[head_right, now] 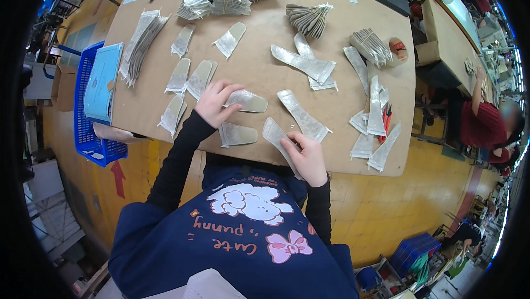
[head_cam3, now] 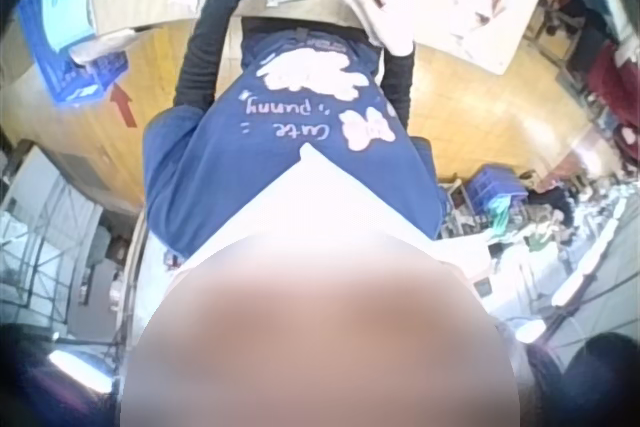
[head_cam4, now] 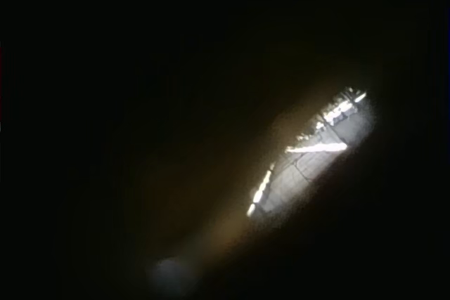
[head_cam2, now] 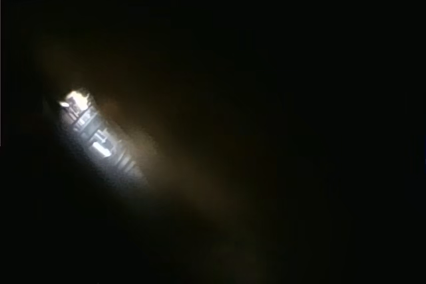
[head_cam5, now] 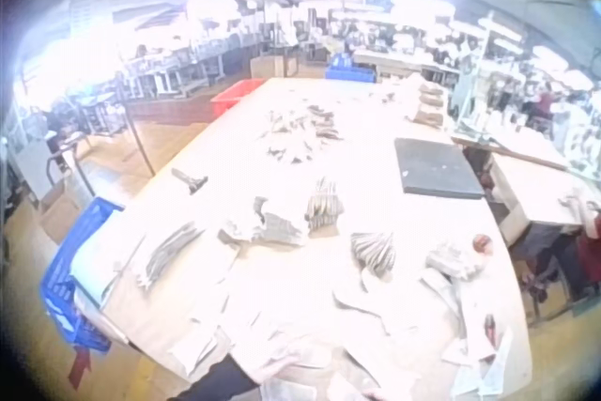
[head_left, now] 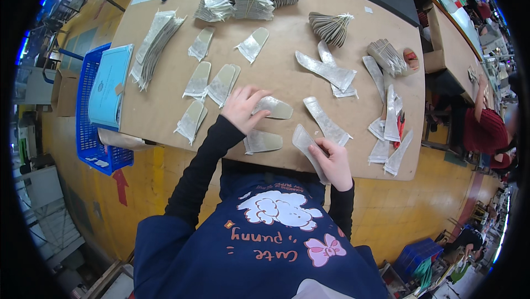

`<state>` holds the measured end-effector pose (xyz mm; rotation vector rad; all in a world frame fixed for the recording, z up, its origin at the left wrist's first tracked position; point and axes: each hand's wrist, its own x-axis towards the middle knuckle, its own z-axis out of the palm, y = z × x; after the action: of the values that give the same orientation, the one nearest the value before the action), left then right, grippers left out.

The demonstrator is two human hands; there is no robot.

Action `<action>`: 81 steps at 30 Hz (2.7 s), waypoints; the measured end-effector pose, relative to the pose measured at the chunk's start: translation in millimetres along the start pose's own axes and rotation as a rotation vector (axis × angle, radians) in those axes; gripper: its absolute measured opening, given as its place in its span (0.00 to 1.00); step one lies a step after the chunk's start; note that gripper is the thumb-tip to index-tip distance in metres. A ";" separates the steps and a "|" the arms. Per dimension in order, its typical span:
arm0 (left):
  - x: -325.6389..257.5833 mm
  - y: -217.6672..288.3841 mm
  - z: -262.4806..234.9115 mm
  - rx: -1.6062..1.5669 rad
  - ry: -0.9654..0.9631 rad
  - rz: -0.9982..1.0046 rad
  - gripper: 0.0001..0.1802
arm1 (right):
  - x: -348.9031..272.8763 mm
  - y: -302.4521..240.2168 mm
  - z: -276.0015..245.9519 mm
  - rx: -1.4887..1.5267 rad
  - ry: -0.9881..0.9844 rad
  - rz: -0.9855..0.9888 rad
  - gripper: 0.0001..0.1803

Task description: The person repeatedly picks up small white fabric pieces from a table, aligns them with beige insoles, and places them into a blue basket. The process is repetitive and involves handling multiple similar items one at a time.

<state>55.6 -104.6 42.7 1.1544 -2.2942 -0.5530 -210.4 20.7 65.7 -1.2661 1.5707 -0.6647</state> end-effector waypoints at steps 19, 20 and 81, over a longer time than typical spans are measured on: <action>-72.4 48.6 34.3 -0.508 0.083 -0.845 0.16 | 25.9 -23.1 23.4 -0.116 -0.041 -0.104 0.11; -71.9 48.6 34.5 -0.495 0.077 -0.845 0.16 | 27.9 -23.6 26.1 -0.172 -0.030 -0.167 0.11; 24.1 -9.3 20.2 -0.345 -0.202 -0.428 0.10 | 74.3 6.0 -9.5 -0.334 0.384 -0.185 0.15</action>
<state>36.9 -127.0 27.7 1.4668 -1.9961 -1.2216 -220.2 -48.7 38.5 -1.6160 1.9530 -0.8234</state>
